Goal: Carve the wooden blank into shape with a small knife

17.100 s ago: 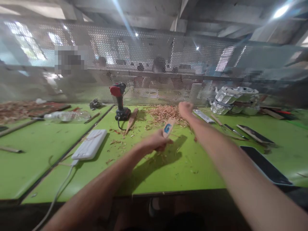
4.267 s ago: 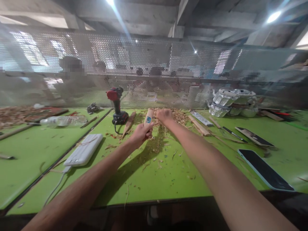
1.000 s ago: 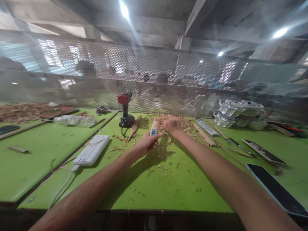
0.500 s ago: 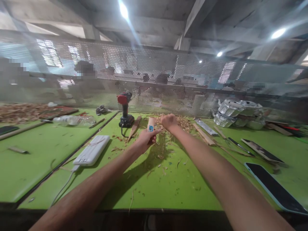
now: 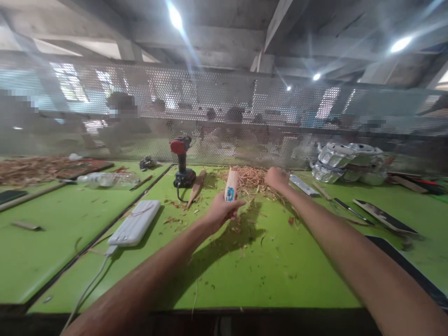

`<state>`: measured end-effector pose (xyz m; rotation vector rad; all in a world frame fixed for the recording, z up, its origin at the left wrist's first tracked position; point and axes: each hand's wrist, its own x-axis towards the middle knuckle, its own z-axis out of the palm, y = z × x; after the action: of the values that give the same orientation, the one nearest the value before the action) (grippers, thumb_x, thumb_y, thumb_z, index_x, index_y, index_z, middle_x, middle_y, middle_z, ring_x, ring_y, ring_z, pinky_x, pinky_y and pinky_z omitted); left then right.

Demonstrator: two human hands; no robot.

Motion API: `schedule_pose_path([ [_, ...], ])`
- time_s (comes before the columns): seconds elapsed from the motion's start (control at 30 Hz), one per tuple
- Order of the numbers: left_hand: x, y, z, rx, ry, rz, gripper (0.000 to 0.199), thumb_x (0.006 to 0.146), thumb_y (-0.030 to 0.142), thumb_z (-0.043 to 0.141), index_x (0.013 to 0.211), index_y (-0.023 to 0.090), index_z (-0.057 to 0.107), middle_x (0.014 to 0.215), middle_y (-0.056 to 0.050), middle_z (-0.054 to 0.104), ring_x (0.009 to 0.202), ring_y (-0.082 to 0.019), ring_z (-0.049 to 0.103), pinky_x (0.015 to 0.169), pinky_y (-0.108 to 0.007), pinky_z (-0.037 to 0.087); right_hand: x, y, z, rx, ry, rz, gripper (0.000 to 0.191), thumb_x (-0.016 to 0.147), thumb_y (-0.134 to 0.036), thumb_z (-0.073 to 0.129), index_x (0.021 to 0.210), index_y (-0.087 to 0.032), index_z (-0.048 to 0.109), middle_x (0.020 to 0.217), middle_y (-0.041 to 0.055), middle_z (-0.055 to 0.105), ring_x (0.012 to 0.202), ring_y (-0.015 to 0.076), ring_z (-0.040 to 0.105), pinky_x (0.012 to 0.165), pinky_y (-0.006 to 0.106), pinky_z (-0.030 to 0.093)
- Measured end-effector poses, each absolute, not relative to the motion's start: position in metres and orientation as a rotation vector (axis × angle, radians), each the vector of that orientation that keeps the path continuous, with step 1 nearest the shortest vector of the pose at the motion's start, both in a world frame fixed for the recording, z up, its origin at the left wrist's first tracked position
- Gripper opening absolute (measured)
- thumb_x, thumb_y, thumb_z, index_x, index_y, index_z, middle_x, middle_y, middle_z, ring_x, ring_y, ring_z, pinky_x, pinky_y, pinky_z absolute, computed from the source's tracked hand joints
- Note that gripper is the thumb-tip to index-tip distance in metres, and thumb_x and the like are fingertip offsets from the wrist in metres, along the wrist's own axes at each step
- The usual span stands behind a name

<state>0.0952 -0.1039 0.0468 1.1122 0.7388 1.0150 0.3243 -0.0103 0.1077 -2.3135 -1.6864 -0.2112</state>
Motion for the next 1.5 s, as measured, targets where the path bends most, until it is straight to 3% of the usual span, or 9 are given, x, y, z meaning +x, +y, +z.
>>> schedule_pose_path([
  [0.13, 0.091, -0.096, 0.040, 1.177, 0.779, 1.020, 0.043, 0.075, 0.024, 0.088, 0.091, 0.018, 0.049, 0.064, 0.007, 0.056, 0.047, -0.006, 0.052, 0.043, -0.017, 0.044, 0.305, -0.019, 0.088, -2.123, -1.708, 0.161, 0.025, 0.095, -0.022, 0.062, 0.088, -0.001, 0.075, 0.079, 0.0189, 0.071, 0.069, 0.0186, 0.061, 0.065, 0.029, 0.038],
  [0.23, 0.093, -0.098, 0.035, 1.233, 0.833, 1.020, 0.037, 0.081, 0.029, 0.083, 0.092, 0.018, 0.049, 0.060, 0.007, 0.054, 0.045, -0.007, 0.051, 0.042, -0.018, 0.043, 0.287, -0.039, 0.078, -1.889, -1.757, 0.392, 0.032, 0.099, -0.036, 0.059, 0.082, -0.011, 0.070, 0.064, 0.0030, 0.061, 0.055, 0.0120, 0.048, 0.059, 0.026, 0.036],
  [0.37, 0.098, -0.097, 0.030, 1.342, 0.910, 1.044, 0.031, 0.082, 0.024, 0.077, 0.097, 0.017, 0.051, 0.057, 0.009, 0.054, 0.043, -0.008, 0.051, 0.042, -0.019, 0.042, 0.270, -0.068, 0.066, -1.534, -1.789, 0.687, 0.041, 0.099, -0.047, 0.054, 0.074, -0.017, 0.064, 0.056, -0.0037, 0.049, 0.050, 0.0109, 0.039, 0.055, 0.027, 0.032],
  [0.53, 0.109, -0.085, 0.022, 1.460, 1.037, 1.057, 0.035, 0.075, 0.012, 0.070, 0.104, 0.018, 0.051, 0.059, 0.011, 0.051, 0.039, -0.008, 0.050, 0.040, -0.019, 0.040, 0.255, -0.078, 0.049, -1.293, -1.663, 0.746, 0.031, 0.084, -0.033, 0.069, 0.059, -0.020, 0.057, 0.056, -0.0037, 0.049, 0.054, 0.0129, 0.042, 0.058, 0.028, 0.031],
  [0.67, 0.116, -0.071, 0.013, 1.586, 1.068, 1.061, 0.036, 0.070, 0.010, 0.069, 0.099, 0.019, 0.049, 0.063, 0.011, 0.050, 0.042, -0.006, 0.047, 0.042, -0.017, 0.037, 0.251, -0.078, 0.043, -1.336, -1.631, 0.669, 0.030, 0.082, -0.024, 0.066, 0.054, -0.021, 0.056, 0.054, -0.0013, 0.054, 0.055, 0.0150, 0.046, 0.057, 0.029, 0.031],
  [0.77, 0.120, -0.068, 0.007, 1.610, 0.974, 1.105, 0.035, 0.071, 0.015, 0.069, 0.101, 0.019, 0.050, 0.067, 0.009, 0.052, 0.045, -0.007, 0.046, 0.045, -0.019, 0.039, 0.250, -0.083, 0.040, -1.342, -1.628, 0.629, 0.028, 0.083, -0.027, 0.066, 0.059, -0.021, 0.056, 0.058, -0.0008, 0.057, 0.058, 0.0154, 0.049, 0.057, 0.029, 0.032],
  [1.03, 0.120, -0.072, -0.003, 1.598, 0.801, 1.289, 0.042, 0.063, 0.009, 0.067, 0.103, 0.018, 0.058, 0.090, -0.002, 0.067, 0.081, -0.017, 0.062, 0.073, -0.027, 0.050, 0.251, -0.089, 0.036, -1.358, -1.583, 0.691, 0.022, 0.077, -0.023, 0.068, 0.060, -0.022, 0.054, 0.062, -0.0004, 0.059, 0.062, 0.0173, 0.053, 0.062, 0.031, 0.037],
  [1.33, 0.115, -0.076, 0.006, 1.584, 0.818, 1.232, 0.049, 0.063, 0.005, 0.072, 0.109, 0.018, 0.060, 0.091, -0.001, 0.066, 0.081, -0.016, 0.060, 0.072, -0.027, 0.048, 0.251, -0.090, 0.036, -1.155, -1.356, 0.974, 0.011, 0.064, -0.028, 0.069, 0.062, -0.020, 0.061, 0.059, -0.0014, 0.056, 0.059, 0.0152, 0.047, 0.058, 0.028, 0.037],
  [1.5, 0.118, -0.079, 0.008, 1.493, 0.772, 1.149, 0.044, 0.069, 0.018, 0.081, 0.105, 0.018, 0.056, 0.075, 0.003, 0.059, 0.060, -0.010, 0.053, 0.057, -0.024, 0.043, 0.250, -0.094, 0.036, -1.145, -1.261, 0.942, 0.021, 0.062, -0.035, 0.071, 0.057, -0.020, 0.058, 0.051, -0.0038, 0.048, 0.053, 0.0129, 0.042, 0.053, 0.028, 0.036],
])
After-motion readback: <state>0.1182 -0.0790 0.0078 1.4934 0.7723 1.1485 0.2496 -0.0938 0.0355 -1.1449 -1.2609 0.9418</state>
